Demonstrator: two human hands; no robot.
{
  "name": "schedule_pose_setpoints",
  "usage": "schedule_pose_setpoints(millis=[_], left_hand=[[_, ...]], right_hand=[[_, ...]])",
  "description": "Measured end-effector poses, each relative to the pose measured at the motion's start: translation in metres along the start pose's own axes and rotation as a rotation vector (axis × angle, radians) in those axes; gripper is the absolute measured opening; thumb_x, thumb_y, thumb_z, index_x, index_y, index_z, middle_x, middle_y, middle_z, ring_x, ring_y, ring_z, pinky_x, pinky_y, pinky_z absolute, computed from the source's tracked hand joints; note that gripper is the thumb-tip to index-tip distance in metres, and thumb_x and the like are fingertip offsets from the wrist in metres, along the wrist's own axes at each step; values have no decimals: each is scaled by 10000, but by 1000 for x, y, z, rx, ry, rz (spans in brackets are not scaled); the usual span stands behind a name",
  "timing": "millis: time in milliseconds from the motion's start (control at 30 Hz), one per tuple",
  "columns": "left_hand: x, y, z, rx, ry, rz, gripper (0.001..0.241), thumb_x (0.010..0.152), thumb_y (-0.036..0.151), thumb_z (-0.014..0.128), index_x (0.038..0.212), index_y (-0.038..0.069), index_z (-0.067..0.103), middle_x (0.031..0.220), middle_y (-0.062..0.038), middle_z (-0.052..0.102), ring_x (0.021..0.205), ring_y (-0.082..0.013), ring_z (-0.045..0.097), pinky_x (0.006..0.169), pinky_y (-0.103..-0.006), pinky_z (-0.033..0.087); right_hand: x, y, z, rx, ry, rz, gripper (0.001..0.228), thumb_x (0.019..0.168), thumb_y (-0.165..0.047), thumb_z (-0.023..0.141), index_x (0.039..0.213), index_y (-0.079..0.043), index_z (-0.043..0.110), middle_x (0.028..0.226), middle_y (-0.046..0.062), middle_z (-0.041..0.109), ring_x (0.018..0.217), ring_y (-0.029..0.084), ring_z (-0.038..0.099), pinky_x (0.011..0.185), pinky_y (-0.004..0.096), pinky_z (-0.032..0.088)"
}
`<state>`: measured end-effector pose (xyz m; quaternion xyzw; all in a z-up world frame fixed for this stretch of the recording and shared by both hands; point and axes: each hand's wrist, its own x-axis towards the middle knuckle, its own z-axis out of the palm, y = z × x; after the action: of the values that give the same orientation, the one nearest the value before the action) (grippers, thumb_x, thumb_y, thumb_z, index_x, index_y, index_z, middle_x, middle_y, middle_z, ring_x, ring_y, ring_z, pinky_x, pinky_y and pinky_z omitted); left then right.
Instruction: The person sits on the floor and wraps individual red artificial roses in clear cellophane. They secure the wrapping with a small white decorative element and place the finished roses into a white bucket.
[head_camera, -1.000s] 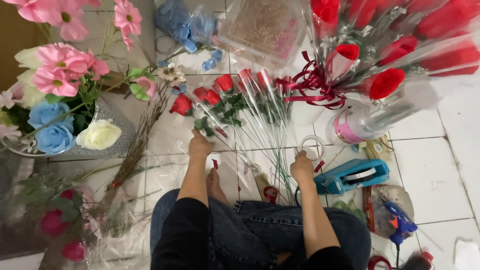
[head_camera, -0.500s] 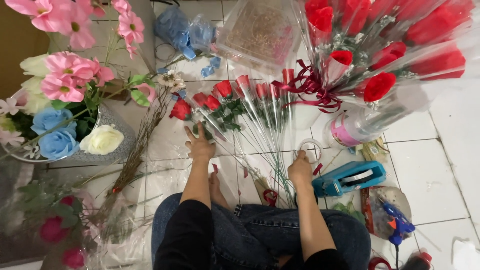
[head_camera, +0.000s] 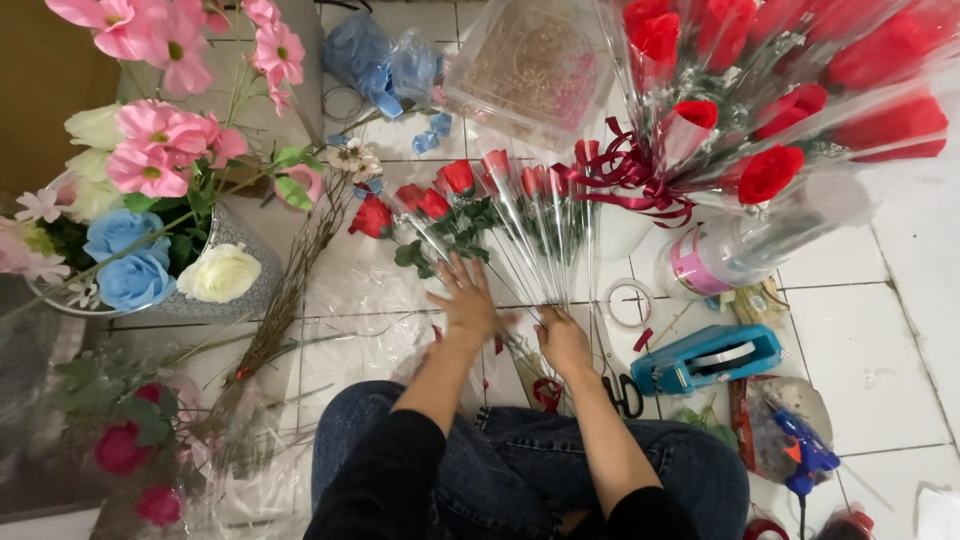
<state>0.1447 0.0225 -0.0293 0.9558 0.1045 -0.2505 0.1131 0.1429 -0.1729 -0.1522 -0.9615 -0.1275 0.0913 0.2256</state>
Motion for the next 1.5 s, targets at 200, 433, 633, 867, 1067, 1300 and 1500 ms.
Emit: schedule_pose_setpoints(millis=[200,433,633,867,1067,1300,1500], left_hand=[[6,34,62,58,-234,-110,1065,980,138,654,1624,155,-194,1674,-282,-179,1507,-572,-113,1019,-902,59],[102,-2,177,-144,-108,-17,964,984,72,606,1650,82,-91,1565,-410,301,1376,-559,437,1027,-586,513],[0,-34,94,-920,370,-51,200,918,253,610,1044,201,756,965,-132,777,1003,-387,731,817,-535,603],[-201,-50,47,-2170,416,-81,296,1025,182,526,1166,-49,648,1209,-245,694,1105,-342,666,988,-544,554],[-267,-99,92,-2016,279,-107,486,962,182,543,1374,-68,607,1320,-263,696,1134,-354,700,957,-452,587],[-277,-184,151,-1781,164,-130,316,975,8,562,1286,18,615,1047,-247,790,846,-356,793,729,-377,609],[-304,-190,63,-618,771,66,752,888,257,688,1546,64,380,1336,-229,503,1246,-409,491,1060,-510,410]], right_hand=[[3,3,3,-65,-53,44,320,982,-153,589,1287,-108,673,1087,155,724,1059,361,717,893,459,578],[-2,-6,-23,166,100,145,274,967,-49,571,1198,-62,718,1089,194,715,1113,377,680,936,435,554],[-40,-24,-70,263,489,61,208,960,-65,593,1120,-101,721,899,201,689,898,418,695,798,505,549],[-102,-37,-98,-53,794,-179,175,1029,-188,616,1083,-215,780,885,-11,703,874,229,691,751,356,546],[-144,-13,-100,-35,751,-94,220,1075,-189,515,1137,-166,726,1021,16,730,798,246,653,621,382,476],[-175,-12,-123,-101,661,-58,279,1095,-263,454,1161,-259,725,1097,-26,753,793,241,692,526,375,451],[-229,-36,-188,59,443,178,285,1081,-356,475,1091,-205,717,708,13,670,539,180,527,562,353,393]])
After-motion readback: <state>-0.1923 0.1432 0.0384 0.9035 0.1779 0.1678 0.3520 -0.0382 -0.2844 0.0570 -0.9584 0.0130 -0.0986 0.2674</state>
